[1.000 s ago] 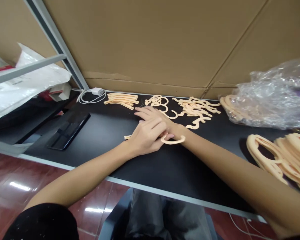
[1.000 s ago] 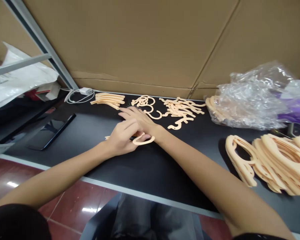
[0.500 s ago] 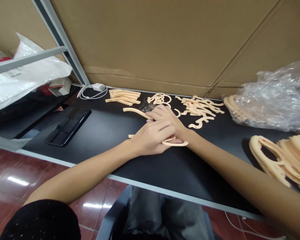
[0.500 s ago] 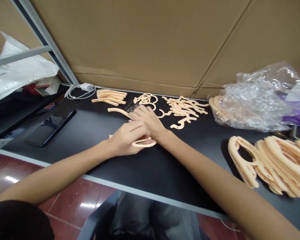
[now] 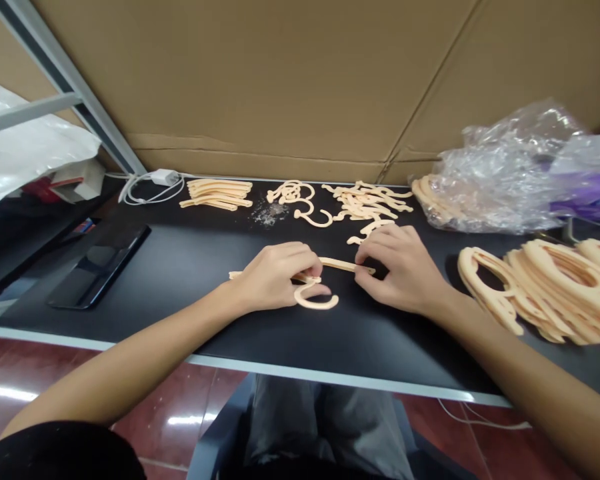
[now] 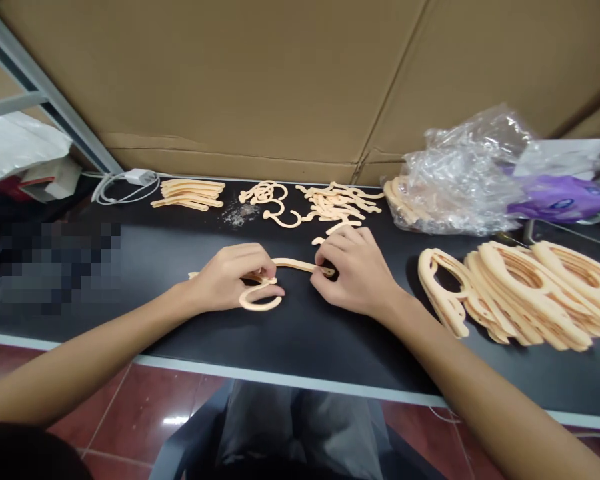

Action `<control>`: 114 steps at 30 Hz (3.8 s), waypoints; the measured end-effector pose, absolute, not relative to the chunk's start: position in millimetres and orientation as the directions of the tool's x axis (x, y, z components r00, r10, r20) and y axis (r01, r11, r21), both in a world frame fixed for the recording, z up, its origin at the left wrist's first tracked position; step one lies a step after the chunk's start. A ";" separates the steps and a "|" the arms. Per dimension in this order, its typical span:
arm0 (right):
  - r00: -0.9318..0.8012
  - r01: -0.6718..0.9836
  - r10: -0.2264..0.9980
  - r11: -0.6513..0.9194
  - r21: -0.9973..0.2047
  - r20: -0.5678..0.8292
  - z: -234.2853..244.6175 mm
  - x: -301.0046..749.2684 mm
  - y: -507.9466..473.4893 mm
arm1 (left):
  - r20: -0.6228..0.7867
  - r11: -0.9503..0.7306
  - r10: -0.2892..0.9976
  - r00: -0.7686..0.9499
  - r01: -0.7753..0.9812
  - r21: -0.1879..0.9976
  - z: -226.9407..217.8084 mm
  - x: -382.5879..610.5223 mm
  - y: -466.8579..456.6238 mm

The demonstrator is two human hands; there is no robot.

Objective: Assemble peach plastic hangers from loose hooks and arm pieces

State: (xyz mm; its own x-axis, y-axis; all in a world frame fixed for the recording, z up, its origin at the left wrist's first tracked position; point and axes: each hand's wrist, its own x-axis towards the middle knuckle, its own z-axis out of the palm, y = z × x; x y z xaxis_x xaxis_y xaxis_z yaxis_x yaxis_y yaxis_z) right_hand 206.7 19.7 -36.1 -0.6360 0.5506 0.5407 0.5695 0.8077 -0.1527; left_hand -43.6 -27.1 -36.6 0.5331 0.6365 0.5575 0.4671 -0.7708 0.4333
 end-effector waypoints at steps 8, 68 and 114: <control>-0.794 0.389 0.440 0.898 -0.207 0.419 -30.0 184.1 15.0 | 0.432 -0.661 0.750 0.501 0.543 0.518 -27.7 -46.8 -24.2; -0.685 0.595 0.728 0.572 -0.564 0.015 2.8 199.0 -1.5 | 0.585 -0.721 0.689 0.427 0.487 0.493 -23.8 -36.4 -30.1; -0.735 0.648 0.678 0.690 -0.322 -0.025 -1.8 202.8 -12.0 | 0.557 -0.783 0.622 0.551 0.450 0.429 -25.5 -28.9 -40.5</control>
State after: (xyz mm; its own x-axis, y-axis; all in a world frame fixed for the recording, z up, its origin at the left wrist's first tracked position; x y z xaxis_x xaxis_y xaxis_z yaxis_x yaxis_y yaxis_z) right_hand 202.8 -12.0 -1.8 -0.7348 0.6779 -0.0251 0.6478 0.6902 -0.3223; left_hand -28.9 -40.5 -25.5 0.5508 0.6217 0.5569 0.4498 -0.7832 0.4293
